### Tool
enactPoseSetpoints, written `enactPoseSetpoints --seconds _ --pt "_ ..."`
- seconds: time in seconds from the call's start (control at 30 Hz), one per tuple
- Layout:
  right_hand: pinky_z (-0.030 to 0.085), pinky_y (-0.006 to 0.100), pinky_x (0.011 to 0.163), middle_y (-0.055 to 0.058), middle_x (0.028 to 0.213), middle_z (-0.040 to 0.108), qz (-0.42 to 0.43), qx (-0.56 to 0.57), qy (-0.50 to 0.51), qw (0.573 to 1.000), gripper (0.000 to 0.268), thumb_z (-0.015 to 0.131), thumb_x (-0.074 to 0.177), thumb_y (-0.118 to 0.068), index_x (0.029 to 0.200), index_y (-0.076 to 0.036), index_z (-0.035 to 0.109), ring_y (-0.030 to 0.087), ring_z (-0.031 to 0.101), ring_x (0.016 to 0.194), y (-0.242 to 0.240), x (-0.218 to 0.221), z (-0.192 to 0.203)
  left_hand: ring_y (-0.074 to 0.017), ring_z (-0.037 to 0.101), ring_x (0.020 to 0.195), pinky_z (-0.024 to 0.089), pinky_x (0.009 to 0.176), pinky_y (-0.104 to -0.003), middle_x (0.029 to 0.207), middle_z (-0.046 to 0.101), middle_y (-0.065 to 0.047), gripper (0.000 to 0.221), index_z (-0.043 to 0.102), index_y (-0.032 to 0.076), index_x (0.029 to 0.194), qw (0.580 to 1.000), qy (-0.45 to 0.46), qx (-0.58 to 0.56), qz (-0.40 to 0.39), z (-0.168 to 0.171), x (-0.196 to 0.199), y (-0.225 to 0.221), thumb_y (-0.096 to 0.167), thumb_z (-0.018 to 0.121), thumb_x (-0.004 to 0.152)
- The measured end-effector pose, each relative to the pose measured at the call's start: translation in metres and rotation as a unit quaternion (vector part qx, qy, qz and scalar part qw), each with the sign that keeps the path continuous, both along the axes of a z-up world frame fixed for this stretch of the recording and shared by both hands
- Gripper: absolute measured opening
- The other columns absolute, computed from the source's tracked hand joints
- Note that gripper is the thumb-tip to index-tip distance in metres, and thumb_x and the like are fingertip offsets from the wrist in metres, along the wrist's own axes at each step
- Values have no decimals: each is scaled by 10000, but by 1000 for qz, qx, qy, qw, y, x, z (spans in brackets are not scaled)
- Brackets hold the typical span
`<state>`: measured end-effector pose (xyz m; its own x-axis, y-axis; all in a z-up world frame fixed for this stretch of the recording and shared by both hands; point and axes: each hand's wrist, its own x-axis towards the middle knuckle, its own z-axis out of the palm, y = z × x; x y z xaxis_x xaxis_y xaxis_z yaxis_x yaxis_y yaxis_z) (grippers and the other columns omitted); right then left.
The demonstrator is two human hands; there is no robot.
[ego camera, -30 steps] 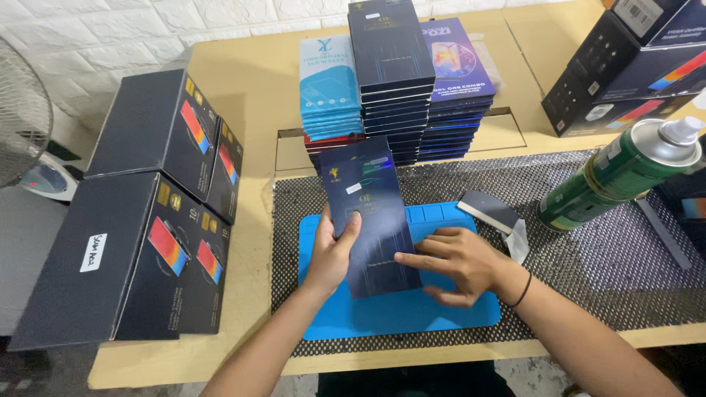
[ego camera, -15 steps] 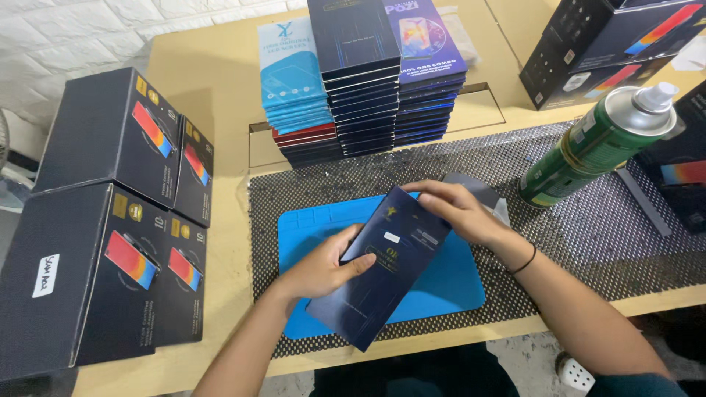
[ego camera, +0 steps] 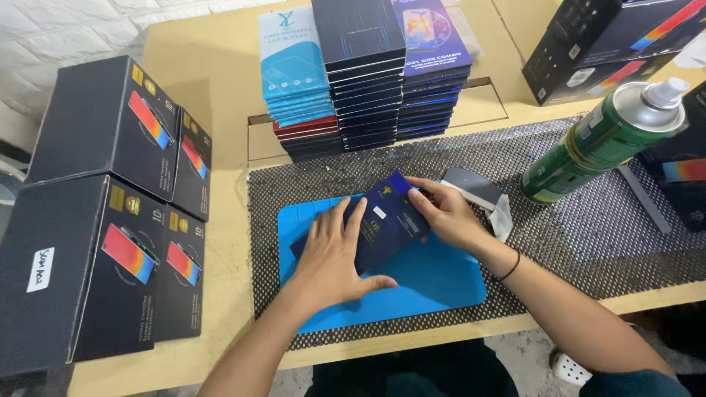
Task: The person unboxes a replacement smartphone screen assembly, removes it from its packaging, and cleans its surface with a cloth and a scraper tool.
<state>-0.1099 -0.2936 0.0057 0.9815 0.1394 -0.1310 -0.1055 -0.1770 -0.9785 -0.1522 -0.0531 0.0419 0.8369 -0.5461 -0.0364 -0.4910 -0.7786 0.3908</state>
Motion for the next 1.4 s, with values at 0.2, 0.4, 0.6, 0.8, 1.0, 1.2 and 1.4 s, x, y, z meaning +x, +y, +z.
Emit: enactPoseSetpoints --seconds 0.2,0.4,0.6,0.8,1.0,1.2,1.4 --pt "601 419 783 182 1062 775 -16 -125 -35 991 413 592 1044 -262 1419 -95 644 250 739 928 -10 14 -15 -506 384 1371 314 1120 -640 1494 323 -313 1117 147 14 1631 1000 -21 22 3 -15 5 -2 556 736 853" --pt "555 277 645 136 864 725 -135 -82 -156 975 307 557 1084 -123 1363 -62 670 164 654 771 -39 33 -11 -501 389 1363 303 1109 -638 1488 339 -297 1108 217 54 1623 997 -72 29 14 -21 13 14 513 799 799" --pt "608 253 651 84 934 694 -249 31 -179 951 256 470 1151 -161 1352 -76 603 137 668 789 -95 77 -56 -448 338 1445 217 1193 -636 1549 330 -248 1145 286 124 1617 996 -54 59 41 -9 26 40 560 847 720" --pt "643 253 648 65 948 699 -283 60 -153 945 255 487 1150 -218 1337 -101 614 114 698 791 -103 82 -57 -450 263 1508 140 1230 -645 1603 304 -280 1100 331 97 1604 993 59 64 80 5 32 50 466 891 732" --pt "632 272 730 53 943 716 -168 59 -70 982 222 579 1091 -199 1256 -100 690 111 688 816 -47 43 -18 -438 160 1557 94 1238 -657 1650 245 -257 946 395 99 1571 997 27 46 59 -13 38 48 469 811 806" --pt "586 333 831 109 874 768 72 -44 -29 996 256 578 1047 -180 1250 -73 692 151 687 831 -23 21 -24 -406 319 1486 284 1191 -597 1511 419 -200 593 477 132 1497 995 -72 -60 -40 -19 27 32 440 555 996" --pt "571 387 865 62 897 824 183 -189 -111 958 166 671 974 -236 1097 -172 762 225 772 888 -2 7 -14 -418 349 1465 290 1186 -600 1481 443 -212 670 431 79 1497 987 -59 -64 -134 -29 14 10 490 560 983"
